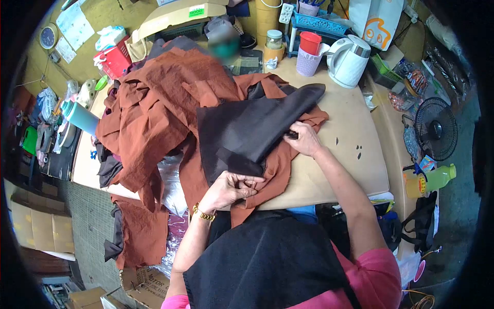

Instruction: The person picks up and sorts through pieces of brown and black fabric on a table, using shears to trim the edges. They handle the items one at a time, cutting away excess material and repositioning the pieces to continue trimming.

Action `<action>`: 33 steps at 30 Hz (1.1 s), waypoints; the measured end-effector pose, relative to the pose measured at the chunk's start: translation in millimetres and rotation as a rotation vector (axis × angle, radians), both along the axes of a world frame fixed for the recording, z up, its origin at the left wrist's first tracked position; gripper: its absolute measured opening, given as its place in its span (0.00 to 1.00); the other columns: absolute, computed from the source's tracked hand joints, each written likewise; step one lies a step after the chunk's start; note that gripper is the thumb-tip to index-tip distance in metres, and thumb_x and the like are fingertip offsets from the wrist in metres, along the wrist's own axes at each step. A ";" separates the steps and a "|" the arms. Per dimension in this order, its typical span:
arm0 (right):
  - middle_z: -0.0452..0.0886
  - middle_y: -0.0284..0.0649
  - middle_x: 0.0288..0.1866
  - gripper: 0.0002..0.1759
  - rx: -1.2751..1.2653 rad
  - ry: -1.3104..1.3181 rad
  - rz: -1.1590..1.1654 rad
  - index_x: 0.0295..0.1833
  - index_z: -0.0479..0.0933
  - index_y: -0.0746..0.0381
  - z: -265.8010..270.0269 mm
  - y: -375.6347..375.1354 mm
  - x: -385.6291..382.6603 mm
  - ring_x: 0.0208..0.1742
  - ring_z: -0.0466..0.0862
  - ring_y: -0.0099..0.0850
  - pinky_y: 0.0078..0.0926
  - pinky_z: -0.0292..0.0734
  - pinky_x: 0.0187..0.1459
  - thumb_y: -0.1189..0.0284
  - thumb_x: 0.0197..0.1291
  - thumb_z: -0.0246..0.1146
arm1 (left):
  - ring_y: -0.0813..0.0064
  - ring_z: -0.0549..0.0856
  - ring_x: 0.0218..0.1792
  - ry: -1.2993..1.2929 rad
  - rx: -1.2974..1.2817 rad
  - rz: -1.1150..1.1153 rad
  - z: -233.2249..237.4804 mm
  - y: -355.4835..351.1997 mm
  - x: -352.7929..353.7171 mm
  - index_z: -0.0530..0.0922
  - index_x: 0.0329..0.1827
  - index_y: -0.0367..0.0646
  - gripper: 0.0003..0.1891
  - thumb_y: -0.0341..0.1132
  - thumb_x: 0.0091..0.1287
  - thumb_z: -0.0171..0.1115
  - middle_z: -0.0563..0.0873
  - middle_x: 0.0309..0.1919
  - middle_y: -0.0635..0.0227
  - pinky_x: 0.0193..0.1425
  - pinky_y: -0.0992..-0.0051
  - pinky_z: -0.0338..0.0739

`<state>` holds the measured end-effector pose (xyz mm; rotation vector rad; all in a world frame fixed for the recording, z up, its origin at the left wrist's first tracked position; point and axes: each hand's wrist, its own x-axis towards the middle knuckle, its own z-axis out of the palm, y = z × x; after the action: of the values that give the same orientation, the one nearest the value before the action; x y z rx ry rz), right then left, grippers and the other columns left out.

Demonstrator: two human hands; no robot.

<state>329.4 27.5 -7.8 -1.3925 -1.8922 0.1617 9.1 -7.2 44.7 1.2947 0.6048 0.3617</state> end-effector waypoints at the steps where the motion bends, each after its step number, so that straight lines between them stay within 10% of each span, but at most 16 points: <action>1: 0.84 0.45 0.34 0.11 -0.078 0.049 -0.076 0.36 0.82 0.66 4.0 -2.4 -3.7 0.34 0.85 0.40 0.37 0.79 0.37 0.69 0.56 0.72 | 0.89 0.83 0.40 -0.025 -0.033 0.033 -0.5 -2.1 3.5 0.80 0.61 0.34 0.20 0.16 0.64 0.64 0.86 0.42 0.74 0.44 0.86 0.78; 6: 0.82 0.29 0.31 0.11 -0.507 0.492 0.109 0.35 0.82 0.66 57.3 -67.3 -65.5 0.34 0.78 0.15 0.20 0.74 0.34 0.68 0.59 0.74 | 0.83 0.84 0.45 -0.103 -0.066 0.120 -3.1 -4.3 12.7 0.73 0.62 0.34 0.23 0.16 0.64 0.65 0.84 0.45 0.70 0.53 0.80 0.82; 21: 0.79 0.33 0.37 0.09 -0.464 0.648 0.050 0.48 0.79 0.69 36.0 -88.8 -91.7 0.39 0.78 0.19 0.23 0.75 0.41 0.75 0.67 0.65 | 0.89 0.84 0.41 0.011 0.028 0.191 5.3 -9.1 29.8 0.83 0.54 0.32 0.13 0.24 0.68 0.67 0.89 0.41 0.69 0.49 0.86 0.79; 27: 0.75 0.43 0.47 0.21 -0.035 -0.057 -0.127 0.56 0.76 0.57 91.3 -127.9 -81.1 0.43 0.80 0.44 0.42 0.75 0.45 0.70 0.56 0.71 | 0.84 0.85 0.44 -0.052 0.000 0.161 17.1 -12.2 28.0 0.78 0.58 0.30 0.17 0.19 0.66 0.65 0.87 0.46 0.65 0.50 0.84 0.81; 33: 0.76 0.38 0.41 0.20 -0.174 0.232 -0.142 0.50 0.77 0.60 83.2 -135.9 -94.6 0.38 0.80 0.32 0.31 0.77 0.39 0.76 0.52 0.74 | 0.86 0.84 0.40 0.013 0.110 0.163 32.1 -17.5 26.1 0.78 0.56 0.30 0.16 0.19 0.66 0.65 0.87 0.44 0.66 0.46 0.84 0.80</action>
<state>234.7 -108.4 75.4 -1.5468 -1.6132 0.4075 35.3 -24.7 76.7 1.3566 0.7117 0.5275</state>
